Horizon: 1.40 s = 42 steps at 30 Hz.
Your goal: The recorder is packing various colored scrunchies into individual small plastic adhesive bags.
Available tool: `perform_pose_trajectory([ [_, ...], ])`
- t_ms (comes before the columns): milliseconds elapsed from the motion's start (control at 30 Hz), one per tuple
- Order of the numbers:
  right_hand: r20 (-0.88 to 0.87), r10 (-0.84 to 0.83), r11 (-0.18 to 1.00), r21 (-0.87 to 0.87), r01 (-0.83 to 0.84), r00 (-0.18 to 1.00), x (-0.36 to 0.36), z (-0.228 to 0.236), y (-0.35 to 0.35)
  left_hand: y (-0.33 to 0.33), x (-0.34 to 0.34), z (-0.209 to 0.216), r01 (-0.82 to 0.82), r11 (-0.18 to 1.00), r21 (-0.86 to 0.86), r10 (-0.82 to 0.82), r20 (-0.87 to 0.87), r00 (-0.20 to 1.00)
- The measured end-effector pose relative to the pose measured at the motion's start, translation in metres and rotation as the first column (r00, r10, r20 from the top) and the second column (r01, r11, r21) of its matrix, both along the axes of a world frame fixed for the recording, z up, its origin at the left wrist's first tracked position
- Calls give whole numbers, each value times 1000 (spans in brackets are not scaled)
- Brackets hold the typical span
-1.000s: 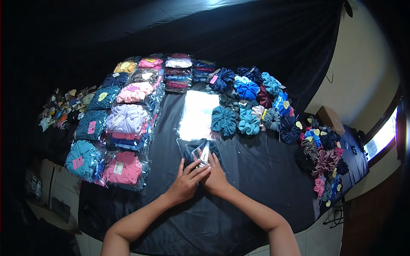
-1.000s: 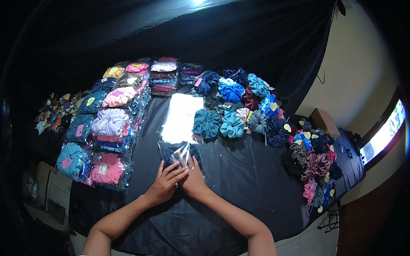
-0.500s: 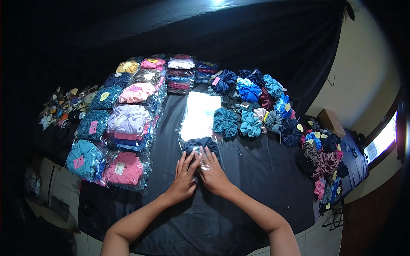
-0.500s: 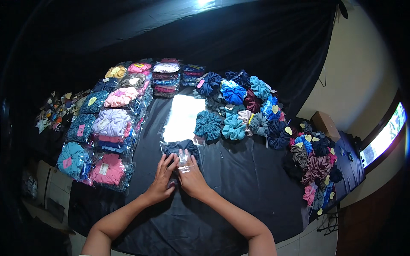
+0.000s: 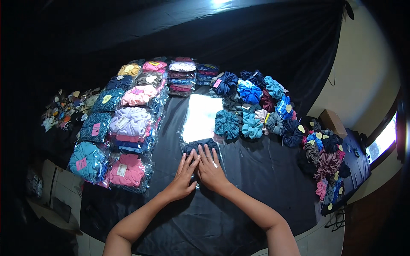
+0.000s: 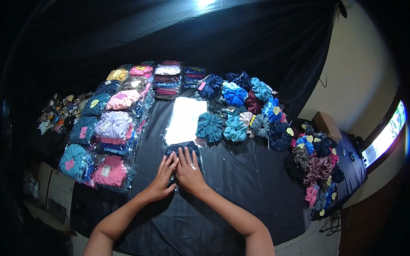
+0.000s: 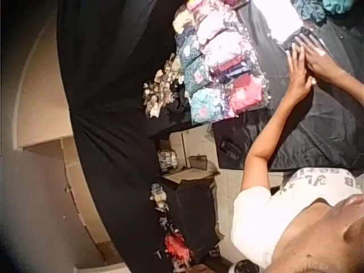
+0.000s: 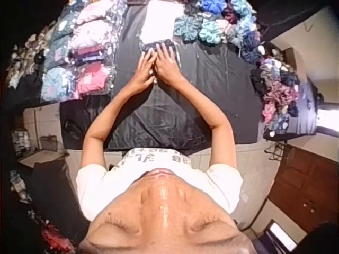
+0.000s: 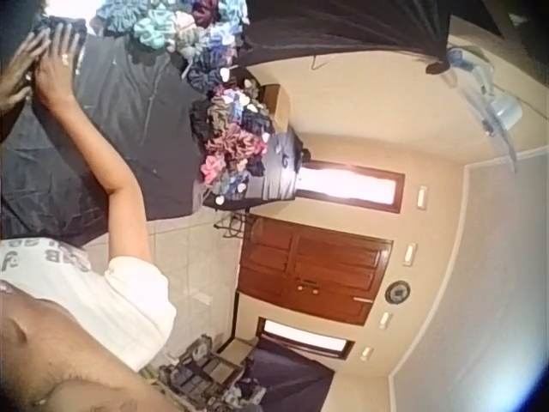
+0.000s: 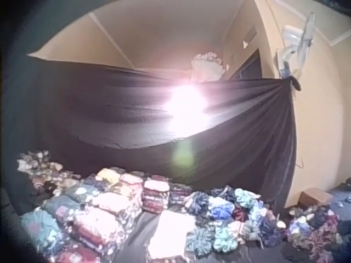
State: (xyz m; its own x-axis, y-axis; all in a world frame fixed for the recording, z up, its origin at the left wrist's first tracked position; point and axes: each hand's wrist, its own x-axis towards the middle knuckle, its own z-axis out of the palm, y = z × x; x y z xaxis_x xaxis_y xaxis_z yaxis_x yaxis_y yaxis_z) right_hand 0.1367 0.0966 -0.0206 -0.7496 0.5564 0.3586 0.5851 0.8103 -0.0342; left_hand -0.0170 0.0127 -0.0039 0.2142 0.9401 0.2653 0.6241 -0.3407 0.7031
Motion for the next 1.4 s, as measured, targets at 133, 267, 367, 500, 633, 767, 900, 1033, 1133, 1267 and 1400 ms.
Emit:
perform_pose_trajectory([
  [133,-146,59,996,-63,-69,987,4,-5,4,1,-2,1,33,999,-10,-33,-13,999],
  [267,28,-33,995,-95,36,999,-4,3,3,1,-6,-7,41,999,-7,-41,-31,999],
  [367,73,-45,988,-143,55,996,-8,4,7,1,-6,-5,45,999,-22,-46,-43,998],
  [500,66,-23,991,-129,32,998,-6,0,12,2,-7,-4,57,997,-46,-59,-32,998],
  [633,-44,40,997,-68,-43,998,8,-4,8,2,-8,16,85,995,-59,-89,-55,995],
  [767,-63,76,991,-108,-83,995,18,18,-23,15,-10,38,36,996,-76,-37,-2,999],
  [900,19,20,995,93,-22,1000,30,29,-52,58,5,46,-66,992,106,68,-15,998],
  [1033,-58,-44,999,-34,42,997,28,24,-66,100,9,29,-31,999,43,45,-389,920],
  [1133,-23,-51,992,-117,48,998,31,10,-57,107,13,12,2,1000,-18,-11,-503,864],
  [1267,-18,-44,993,-112,42,999,38,-3,-44,101,17,4,28,999,40,-1,-557,830],
  [1400,-15,4,991,-134,-6,1000,39,-3,-35,101,15,4,28,999,45,1,-538,843],
])
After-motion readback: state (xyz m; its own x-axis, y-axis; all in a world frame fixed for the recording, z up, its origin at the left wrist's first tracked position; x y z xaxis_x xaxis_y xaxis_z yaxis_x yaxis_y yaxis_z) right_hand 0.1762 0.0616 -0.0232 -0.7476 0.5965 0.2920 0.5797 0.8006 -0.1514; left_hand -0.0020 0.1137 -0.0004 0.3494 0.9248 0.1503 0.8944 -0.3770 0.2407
